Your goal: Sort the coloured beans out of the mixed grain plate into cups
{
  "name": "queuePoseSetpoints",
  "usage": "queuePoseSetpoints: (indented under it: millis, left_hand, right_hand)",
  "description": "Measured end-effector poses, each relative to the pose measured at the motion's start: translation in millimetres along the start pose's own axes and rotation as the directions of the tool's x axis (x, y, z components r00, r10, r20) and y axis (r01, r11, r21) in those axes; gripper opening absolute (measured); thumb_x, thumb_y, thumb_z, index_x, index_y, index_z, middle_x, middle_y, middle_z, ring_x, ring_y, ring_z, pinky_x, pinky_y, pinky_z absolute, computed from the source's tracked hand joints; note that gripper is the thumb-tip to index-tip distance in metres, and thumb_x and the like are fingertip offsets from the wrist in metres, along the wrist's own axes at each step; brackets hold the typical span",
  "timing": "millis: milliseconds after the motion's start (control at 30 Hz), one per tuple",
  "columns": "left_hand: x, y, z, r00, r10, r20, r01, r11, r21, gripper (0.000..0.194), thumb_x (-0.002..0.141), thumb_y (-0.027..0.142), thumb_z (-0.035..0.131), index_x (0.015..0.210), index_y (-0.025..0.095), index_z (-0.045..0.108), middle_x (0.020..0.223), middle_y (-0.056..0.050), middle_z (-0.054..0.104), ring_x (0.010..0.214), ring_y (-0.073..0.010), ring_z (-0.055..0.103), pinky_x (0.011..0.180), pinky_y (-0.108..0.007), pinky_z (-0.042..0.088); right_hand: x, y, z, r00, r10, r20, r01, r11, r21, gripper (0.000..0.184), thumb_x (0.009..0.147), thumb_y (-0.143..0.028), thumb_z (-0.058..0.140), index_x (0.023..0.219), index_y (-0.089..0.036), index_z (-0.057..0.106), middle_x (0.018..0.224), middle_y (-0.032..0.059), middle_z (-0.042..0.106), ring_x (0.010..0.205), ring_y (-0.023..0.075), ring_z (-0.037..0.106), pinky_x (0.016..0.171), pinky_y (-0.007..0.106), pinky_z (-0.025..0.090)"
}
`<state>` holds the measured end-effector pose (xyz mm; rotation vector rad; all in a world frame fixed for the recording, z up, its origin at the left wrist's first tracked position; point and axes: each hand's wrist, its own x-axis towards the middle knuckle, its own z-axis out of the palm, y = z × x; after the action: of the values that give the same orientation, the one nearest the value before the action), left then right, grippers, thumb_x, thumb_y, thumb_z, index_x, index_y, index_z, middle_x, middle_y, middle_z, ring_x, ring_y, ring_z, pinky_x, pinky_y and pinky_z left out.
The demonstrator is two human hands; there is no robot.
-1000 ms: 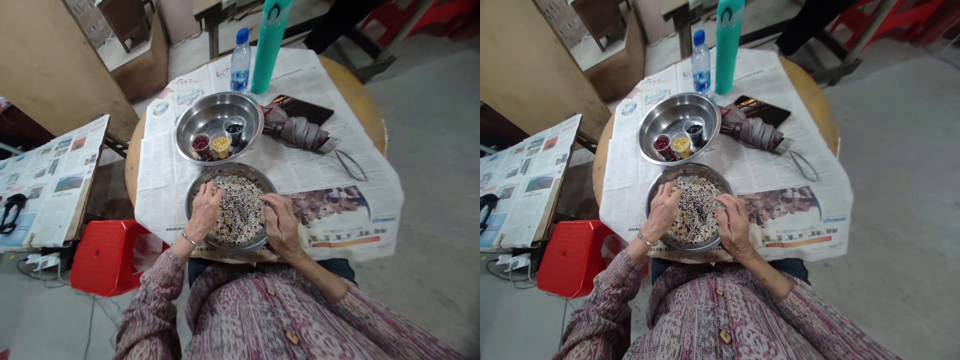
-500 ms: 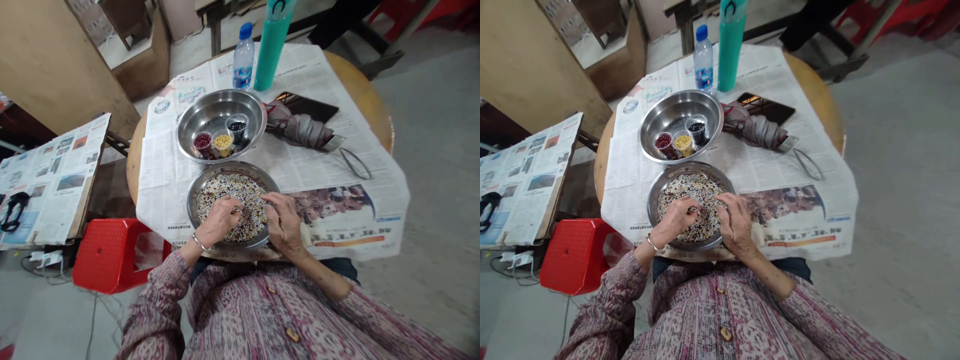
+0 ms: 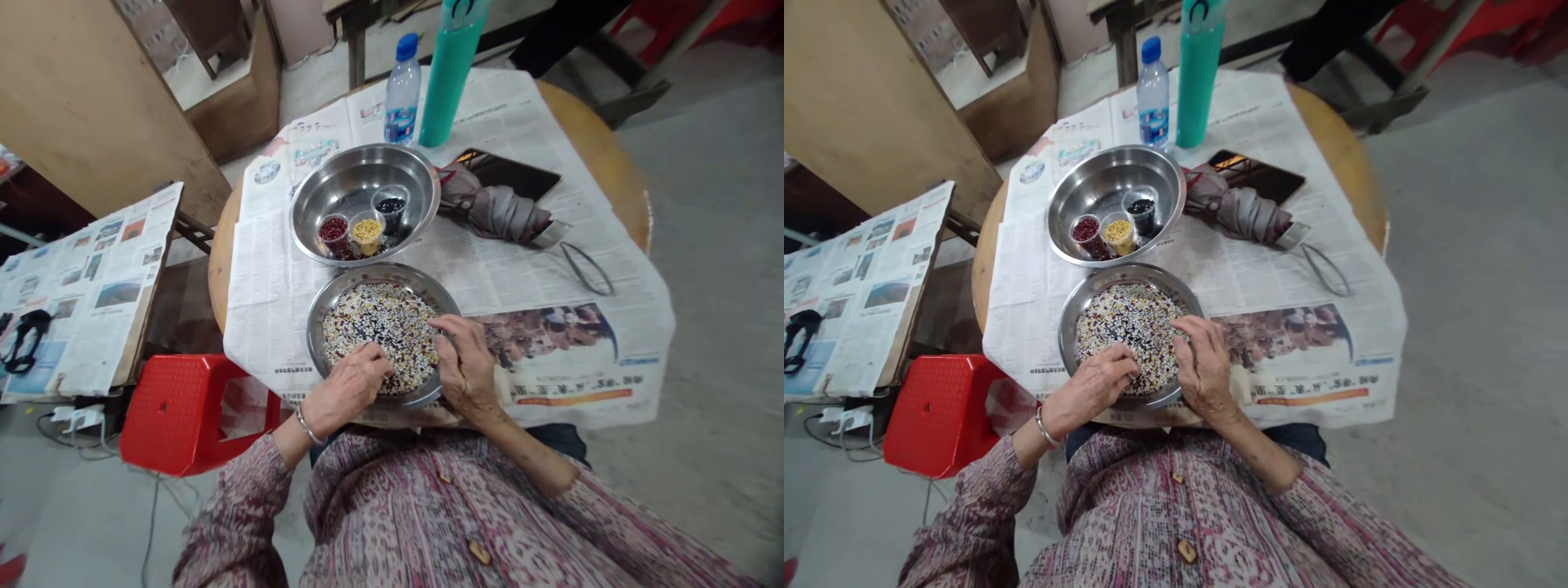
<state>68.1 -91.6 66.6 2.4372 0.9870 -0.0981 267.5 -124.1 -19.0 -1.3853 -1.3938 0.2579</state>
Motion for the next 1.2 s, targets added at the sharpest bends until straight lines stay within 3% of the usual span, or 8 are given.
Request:
queuePoseSetpoints:
  millis: [167, 267, 400, 533, 700, 800, 1033, 1200]
  left_hand:
    - [26, -12, 7.6, 0.961, 0.001, -0.277, -0.019, 0.998, -0.061, 0.025, 0.098, 0.006, 0.047, 0.11, 0.021, 0.063, 0.127, -0.007, 0.058, 0.118, -0.0189, 0.058, 0.105, -0.036, 0.054]
    - [35, -17, 2.1, 0.923, -0.085, -0.375, 0.075, 0.996, -0.043, 0.021, 0.094, 0.018, 0.065, 0.115, 0.021, 0.062, 0.128, -0.009, 0.056, 0.123, -0.0241, 0.054, 0.109, -0.044, 0.051]
    - [43, -17, -3.8, 0.929, -0.187, -0.321, 0.203, 0.979, 0.015, 0.055, 0.081, 0.034, 0.083, 0.129, 0.021, 0.058, 0.132, -0.011, 0.053, 0.123, -0.03, 0.052, 0.106, -0.049, 0.053]
    - [61, -13, -1.1, 0.959, -0.16, -0.235, 0.16, 0.987, -0.019, 0.025, 0.091, 0.015, 0.066, 0.117, 0.018, 0.066, 0.117, -0.01, 0.062, 0.11, -0.0238, 0.061, 0.103, -0.041, 0.054]
    - [72, -8, -2.3, 0.973, -0.102, -0.209, 0.072, 0.987, -0.146, 0.018, 0.089, 0.007, 0.06, 0.098, 0.016, 0.072, 0.096, -0.006, 0.072, 0.097, -0.0205, 0.068, 0.1, -0.036, 0.055]
    - [57, -1, -3.9, 0.984, -0.052, -0.169, 0.022, 0.984, -0.178, 0.018, 0.088, 0.005, 0.059, 0.095, 0.016, 0.072, 0.094, -0.004, 0.072, 0.093, -0.0188, 0.068, 0.097, -0.034, 0.056]
    - [5, 12, -2.3, 0.994, 0.107, -0.032, -0.108, 0.993, -0.037, 0.022, 0.1, 0.01, 0.049, 0.11, 0.018, 0.066, 0.109, -0.006, 0.067, 0.105, -0.0185, 0.065, 0.096, -0.033, 0.056]
    - [-1, 5, -3.3, 0.989, 0.108, -0.099, -0.115, 0.991, -0.074, 0.033, 0.1, 0.005, 0.044, 0.123, 0.021, 0.06, 0.122, -0.005, 0.065, 0.11, -0.0157, 0.064, 0.098, -0.03, 0.056]
  right_hand:
    - [-1, 1, 0, 1.0, -0.001, 0.003, 0.001, 1.0, -0.009, 0.026, 0.101, -0.028, 0.048, 0.118, -0.025, 0.068, 0.114, 0.0098, 0.069, 0.11, 0.0268, 0.063, 0.098, 0.048, 0.05]
    - [0, 0, -1, 1.0, 0.009, 0.01, -0.009, 1.0, -0.008, 0.026, 0.1, -0.029, 0.048, 0.118, -0.025, 0.067, 0.114, 0.0097, 0.069, 0.111, 0.0268, 0.063, 0.098, 0.048, 0.049]
    - [0, 0, -1, 1.0, 0.005, 0.007, -0.005, 1.0, -0.002, 0.026, 0.1, -0.029, 0.048, 0.117, -0.025, 0.067, 0.114, 0.0099, 0.068, 0.11, 0.0266, 0.063, 0.098, 0.047, 0.049]
    - [0, 0, 0, 1.0, -0.004, -0.006, 0.004, 1.0, 0.001, 0.026, 0.1, -0.028, 0.048, 0.117, -0.025, 0.068, 0.113, 0.0094, 0.069, 0.108, 0.0262, 0.063, 0.097, 0.046, 0.05]
    - [0, -1, 0, 1.0, -0.02, -0.008, 0.02, 1.0, 0.0, 0.025, 0.1, -0.027, 0.05, 0.117, -0.024, 0.067, 0.113, 0.0098, 0.069, 0.109, 0.0262, 0.063, 0.098, 0.047, 0.05]
    - [1, 0, 0, 1.0, -0.021, -0.004, 0.021, 1.0, -0.005, 0.024, 0.1, -0.026, 0.05, 0.117, -0.025, 0.067, 0.113, 0.01, 0.069, 0.109, 0.0263, 0.063, 0.097, 0.046, 0.05]
    - [0, 2, 0, 1.0, -0.017, -0.004, 0.017, 1.0, -0.011, 0.024, 0.1, -0.027, 0.051, 0.117, -0.025, 0.068, 0.113, 0.0095, 0.069, 0.108, 0.0262, 0.063, 0.096, 0.046, 0.051]
    - [0, 1, 0, 0.999, -0.041, -0.012, 0.041, 0.999, -0.012, 0.024, 0.1, -0.025, 0.051, 0.118, -0.025, 0.067, 0.112, 0.0096, 0.069, 0.108, 0.0256, 0.063, 0.096, 0.045, 0.051]
